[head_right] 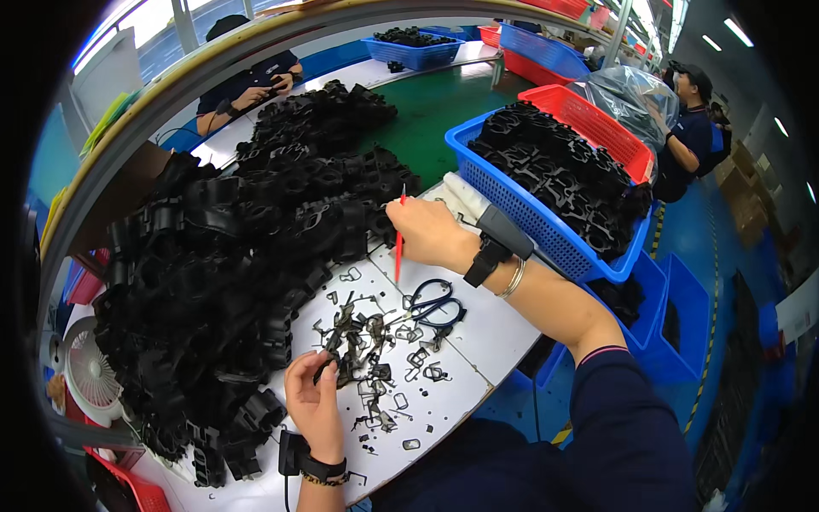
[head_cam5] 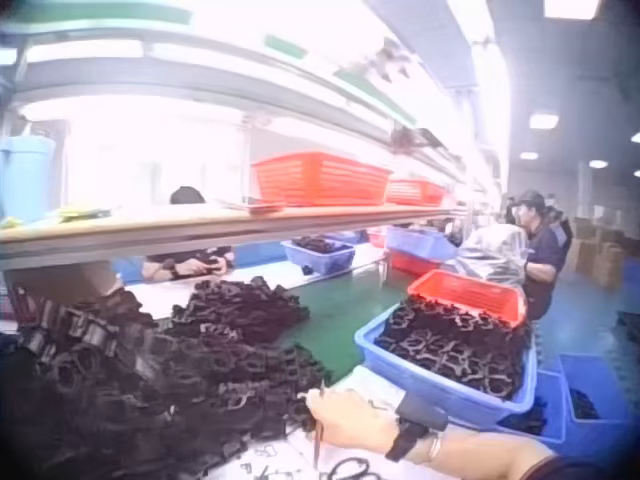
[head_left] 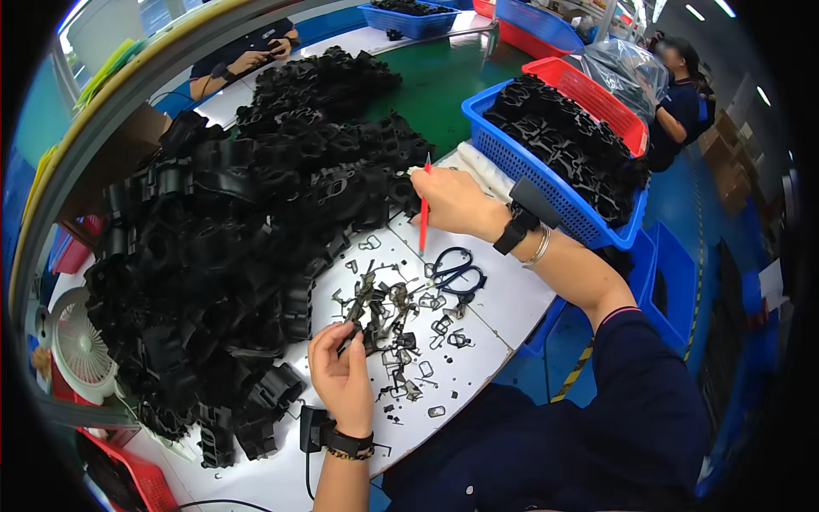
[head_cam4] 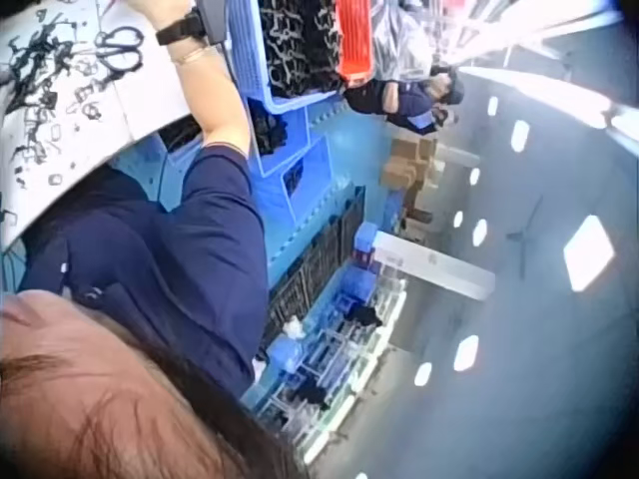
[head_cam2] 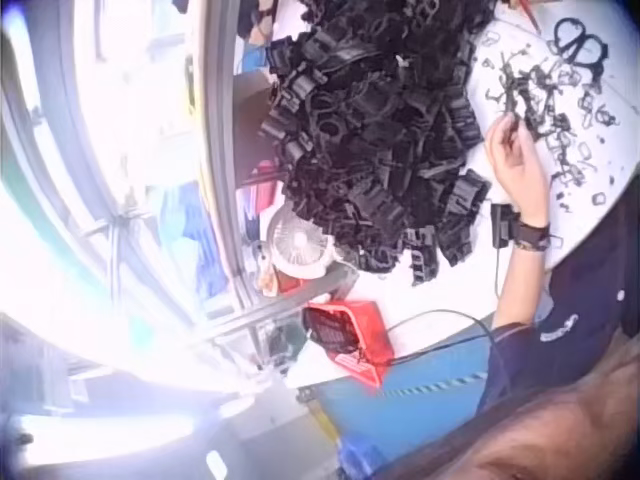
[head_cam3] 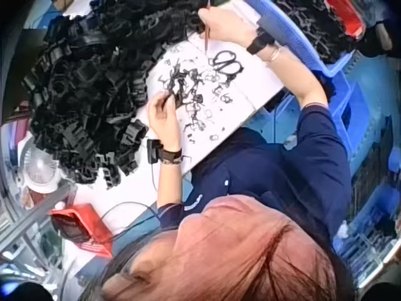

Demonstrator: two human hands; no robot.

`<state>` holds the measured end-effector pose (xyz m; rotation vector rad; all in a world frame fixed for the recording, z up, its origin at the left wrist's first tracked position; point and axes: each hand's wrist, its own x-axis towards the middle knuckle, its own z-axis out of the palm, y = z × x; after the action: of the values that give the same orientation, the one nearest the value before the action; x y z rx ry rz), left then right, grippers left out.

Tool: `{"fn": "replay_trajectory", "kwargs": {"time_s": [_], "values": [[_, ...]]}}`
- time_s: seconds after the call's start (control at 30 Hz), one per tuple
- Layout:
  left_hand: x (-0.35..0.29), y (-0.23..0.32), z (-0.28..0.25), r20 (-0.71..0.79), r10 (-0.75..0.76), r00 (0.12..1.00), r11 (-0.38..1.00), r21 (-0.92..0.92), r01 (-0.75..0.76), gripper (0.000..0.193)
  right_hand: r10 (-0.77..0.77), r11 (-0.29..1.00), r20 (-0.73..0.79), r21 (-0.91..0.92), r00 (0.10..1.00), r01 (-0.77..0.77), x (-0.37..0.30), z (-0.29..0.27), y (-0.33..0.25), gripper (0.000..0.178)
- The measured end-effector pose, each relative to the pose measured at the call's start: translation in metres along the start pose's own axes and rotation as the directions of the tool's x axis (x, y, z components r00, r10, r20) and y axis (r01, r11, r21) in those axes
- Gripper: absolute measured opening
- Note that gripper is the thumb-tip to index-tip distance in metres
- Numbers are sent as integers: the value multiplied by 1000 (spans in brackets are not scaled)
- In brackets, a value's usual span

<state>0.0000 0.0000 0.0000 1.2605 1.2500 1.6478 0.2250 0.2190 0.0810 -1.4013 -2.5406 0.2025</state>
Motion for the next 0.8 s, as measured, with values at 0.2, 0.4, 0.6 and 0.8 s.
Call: {"fn": "replay_trajectory", "kwargs": {"time_s": [0.2, 0.4, 0.6, 0.8], "values": [[-9, 20, -6, -90, -223, 971, 945, -265, 192, 30, -31, 970, 52, 243, 998, 17, -32, -36, -42, 36], [0, 21, -7, 202, -257, 945, 801, -502, 325, 74, -536, 691, 198, 661, 821, 292, -35, -50, -95, 42], [0, 9, -22, 428, -271, 862, 585, -638, 501, 79, -673, 490, -102, 681, 733, 545, -26, -2, -113, 34], [3, 26, -12, 155, -268, 951, 612, -735, 292, 69, -301, 156, -246, 940, 921, 302, -41, 24, -99, 34]]}}
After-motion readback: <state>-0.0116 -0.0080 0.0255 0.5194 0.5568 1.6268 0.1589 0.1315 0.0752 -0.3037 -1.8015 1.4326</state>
